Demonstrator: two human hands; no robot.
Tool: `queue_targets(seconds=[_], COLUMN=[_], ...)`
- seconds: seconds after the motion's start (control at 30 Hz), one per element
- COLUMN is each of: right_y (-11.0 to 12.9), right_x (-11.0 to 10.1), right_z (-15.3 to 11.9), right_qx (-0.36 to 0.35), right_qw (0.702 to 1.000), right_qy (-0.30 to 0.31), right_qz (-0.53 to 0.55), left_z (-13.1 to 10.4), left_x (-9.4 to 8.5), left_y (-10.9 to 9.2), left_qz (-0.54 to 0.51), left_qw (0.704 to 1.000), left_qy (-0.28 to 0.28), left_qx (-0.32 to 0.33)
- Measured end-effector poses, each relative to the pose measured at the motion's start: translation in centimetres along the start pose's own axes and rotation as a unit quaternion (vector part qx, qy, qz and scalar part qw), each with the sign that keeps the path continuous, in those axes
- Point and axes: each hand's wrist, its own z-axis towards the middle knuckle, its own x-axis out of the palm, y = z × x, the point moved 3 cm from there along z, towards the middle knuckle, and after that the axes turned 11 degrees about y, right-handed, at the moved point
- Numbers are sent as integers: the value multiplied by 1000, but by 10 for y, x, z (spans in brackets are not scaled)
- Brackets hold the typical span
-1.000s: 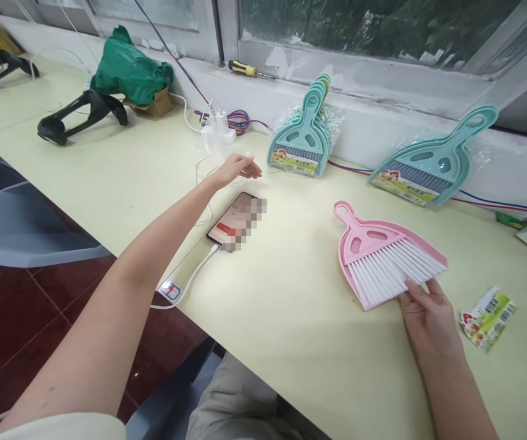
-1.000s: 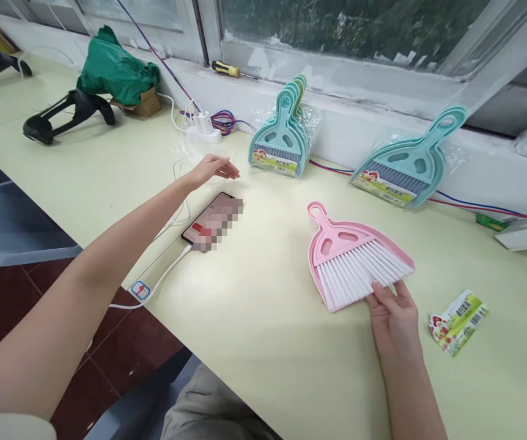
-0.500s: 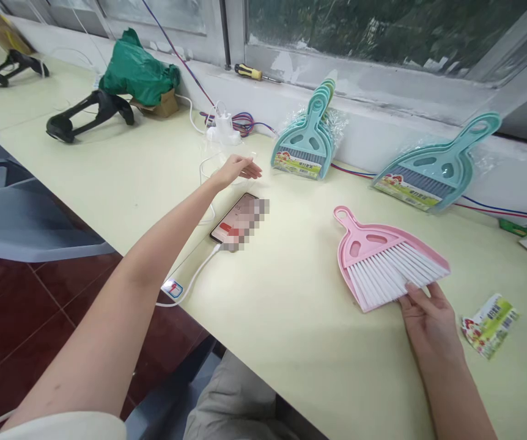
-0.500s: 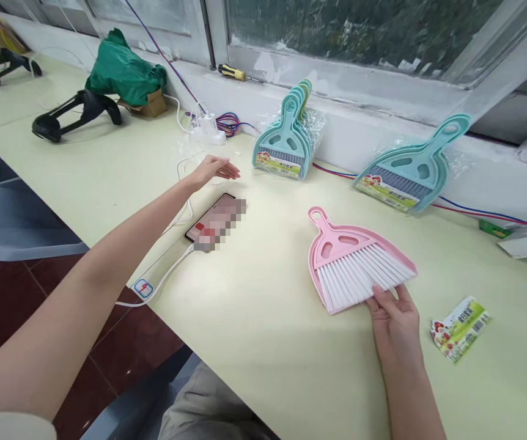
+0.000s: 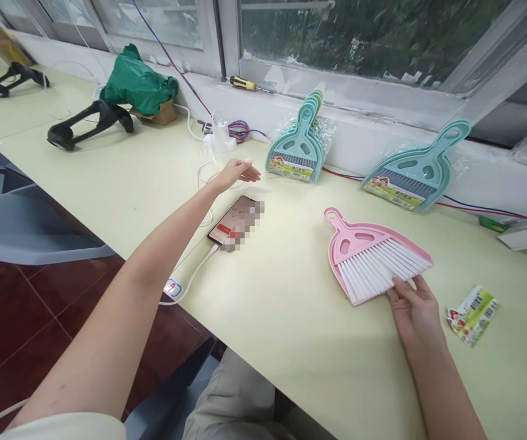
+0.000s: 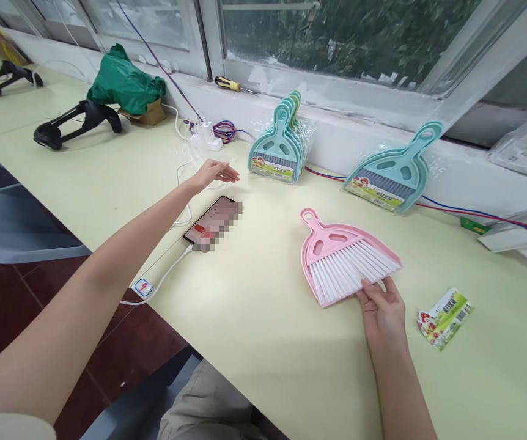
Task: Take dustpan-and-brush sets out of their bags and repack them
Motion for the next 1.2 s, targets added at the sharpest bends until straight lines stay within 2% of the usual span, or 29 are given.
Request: queue_targets(seconds=[0.2,0.27,0.3,0.33,0.4,0.43,0.53,0.57,0.6,0.63,0.7,0.77,0.8,0.87,0.93,1.0,1.07,1.13,1.2], right_y=[-3,-3,-2,0,3,5,3,1,-2,-6,-11,-9,-4,9,22,29,35,41,44], right_x=[-3,-2,-1,-1,0,0,-4,-5,-6,-7,-9,-9,-9,-3,7,16,21,22,20], right_z=[1,0,-1,-1,-2,-3,0,1,3,4,6,3,-1,-12,-22,-30,-38,-45,-47], right_qx=[-4,-13,-23,-35,-66,-81,-109,-110,-104,-94,-81,-117,-158,-247,-296,-309,-326,-333,-312], right_qw=[1000,1000,1000,999,998,996,993,993,994,995,997,987,971,911,842,804,800,804,801], right_qy=[3,8,11,11,7,4,-5,-4,0,5,-5,-52,-84,-129,-117,-76,-74,-128,-178], right_qz=[-5,1,5,11,22,26,37,36,31,22,-15,-97,-157,-304,-436,-502,-498,-476,-479], left_z=[-2,6,10,14,17,16,-2,-11,-20,-27,-36,-42,-46,-58,-75,-95,-112,-124,-129], left_x=[-5,9,23,42,96,130,233,259,277,288,294,288,285,284,292,307,323,333,336], left_y=[-1,-4,-6,-7,-9,-10,-14,-15,-14,-11,-4,2,3,-3,-17,-31,-42,-48,-50], left_qz=[-24,-63,-92,-127,-211,-249,-299,-292,-280,-269,-249,-222,-200,-140,-71,1,72,130,168], left_qw=[999,997,993,987,968,964,943,934,932,937,956,972,978,984,980,969,954,935,919], left_qy=[-24,-54,-79,-102,-128,-91,142,207,228,224,157,66,28,-24,-32,-9,13,21,14], left_qx=[-13,-2,9,18,34,20,-24,-20,-8,1,14,25,42,105,184,247,289,328,357])
